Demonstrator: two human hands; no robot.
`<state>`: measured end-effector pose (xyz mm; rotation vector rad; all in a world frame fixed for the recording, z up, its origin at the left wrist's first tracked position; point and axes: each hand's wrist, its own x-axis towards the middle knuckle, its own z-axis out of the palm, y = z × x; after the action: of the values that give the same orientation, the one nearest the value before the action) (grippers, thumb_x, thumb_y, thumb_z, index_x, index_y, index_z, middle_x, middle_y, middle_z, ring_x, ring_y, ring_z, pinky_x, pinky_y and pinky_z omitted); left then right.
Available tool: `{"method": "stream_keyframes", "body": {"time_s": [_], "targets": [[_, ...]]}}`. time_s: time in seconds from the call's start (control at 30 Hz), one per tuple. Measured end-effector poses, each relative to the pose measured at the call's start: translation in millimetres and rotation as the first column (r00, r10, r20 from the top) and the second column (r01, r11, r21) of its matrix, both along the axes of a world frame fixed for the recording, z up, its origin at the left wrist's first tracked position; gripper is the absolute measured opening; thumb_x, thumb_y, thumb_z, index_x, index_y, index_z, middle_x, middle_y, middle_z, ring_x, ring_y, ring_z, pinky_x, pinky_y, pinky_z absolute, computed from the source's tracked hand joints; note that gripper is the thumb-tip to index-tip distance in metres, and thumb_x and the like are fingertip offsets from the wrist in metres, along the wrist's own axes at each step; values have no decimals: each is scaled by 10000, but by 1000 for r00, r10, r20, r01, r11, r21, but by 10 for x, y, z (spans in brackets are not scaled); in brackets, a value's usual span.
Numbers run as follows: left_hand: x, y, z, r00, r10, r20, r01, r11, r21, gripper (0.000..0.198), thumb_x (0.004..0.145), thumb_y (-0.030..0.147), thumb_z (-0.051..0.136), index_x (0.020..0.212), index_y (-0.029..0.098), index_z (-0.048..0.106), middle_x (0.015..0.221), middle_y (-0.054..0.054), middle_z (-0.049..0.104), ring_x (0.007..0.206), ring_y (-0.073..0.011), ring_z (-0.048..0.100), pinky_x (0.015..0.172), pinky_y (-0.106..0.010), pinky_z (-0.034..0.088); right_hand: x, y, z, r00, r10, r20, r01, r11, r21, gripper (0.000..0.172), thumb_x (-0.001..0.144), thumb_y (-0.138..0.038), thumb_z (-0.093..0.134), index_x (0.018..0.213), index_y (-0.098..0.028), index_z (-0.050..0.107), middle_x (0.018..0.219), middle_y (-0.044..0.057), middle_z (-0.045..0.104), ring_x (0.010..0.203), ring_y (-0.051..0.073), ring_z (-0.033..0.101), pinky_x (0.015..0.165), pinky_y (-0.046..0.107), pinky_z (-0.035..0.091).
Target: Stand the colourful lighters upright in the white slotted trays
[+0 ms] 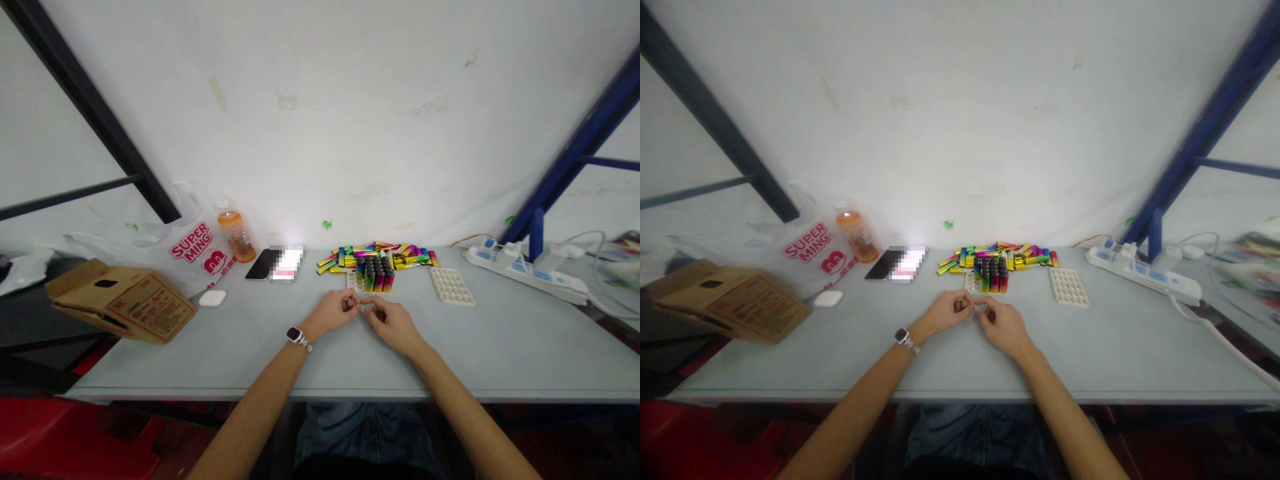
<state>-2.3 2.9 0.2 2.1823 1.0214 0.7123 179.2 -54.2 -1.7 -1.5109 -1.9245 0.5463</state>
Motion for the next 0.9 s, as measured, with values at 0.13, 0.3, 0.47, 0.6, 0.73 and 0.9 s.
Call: {"method": "stream_keyframes", "body": {"time_s": [0.13,0.3,0.47,0.6,0.73,0.9], "targets": [[-7,7,7,1000,-2,4,2,1000,-13,147,809,248,549,838,152,658,575,38,533,520,-89,459,500,-198,311,1,2,10,1000,3,2,-3,1000,-8,322,862,-287,472,1112,-240,668,684,-2,661,602,171,574,588,265,363],[-19,22,-7,1000,-1,25,2,999,-32,170,822,276,553,851,147,660,575,40,513,516,-86,439,486,-193,295,4,8,5,1000,5,2,-5,1000,-8,347,858,-281,473,1142,-246,669,686,0,665,600,171,575,595,267,368],[-37,52,-18,998,2,57,0,999,-38,154,817,269,562,837,139,642,579,40,511,522,-81,440,494,-187,307,2,6,-7,1000,5,-5,-5,1000,-12,341,857,-290,477,1127,-237,679,667,-3,651,587,164,565,588,262,373],[-43,76,-6,997,9,72,-4,998,-61,150,821,273,558,827,137,623,566,46,496,515,-82,435,489,-190,299,1,5,-12,1000,-2,-12,2,1000,-12,335,855,-289,479,1110,-229,688,674,0,658,593,164,567,593,263,382],[-57,84,38,999,27,33,-25,999,-44,170,838,299,544,812,147,617,541,52,479,499,-87,426,487,-201,289,2,8,-9,1000,-2,-13,2,1000,-15,321,851,-286,483,1084,-229,697,670,1,658,595,165,568,593,264,379],[-143,99,113,974,166,-157,-154,984,85,144,833,310,560,804,188,630,560,39,542,520,-108,471,517,-221,276,2,10,-12,1000,-10,-6,10,1000,-17,280,845,-296,487,1004,-228,707,658,-3,651,588,157,563,580,259,363]]}}
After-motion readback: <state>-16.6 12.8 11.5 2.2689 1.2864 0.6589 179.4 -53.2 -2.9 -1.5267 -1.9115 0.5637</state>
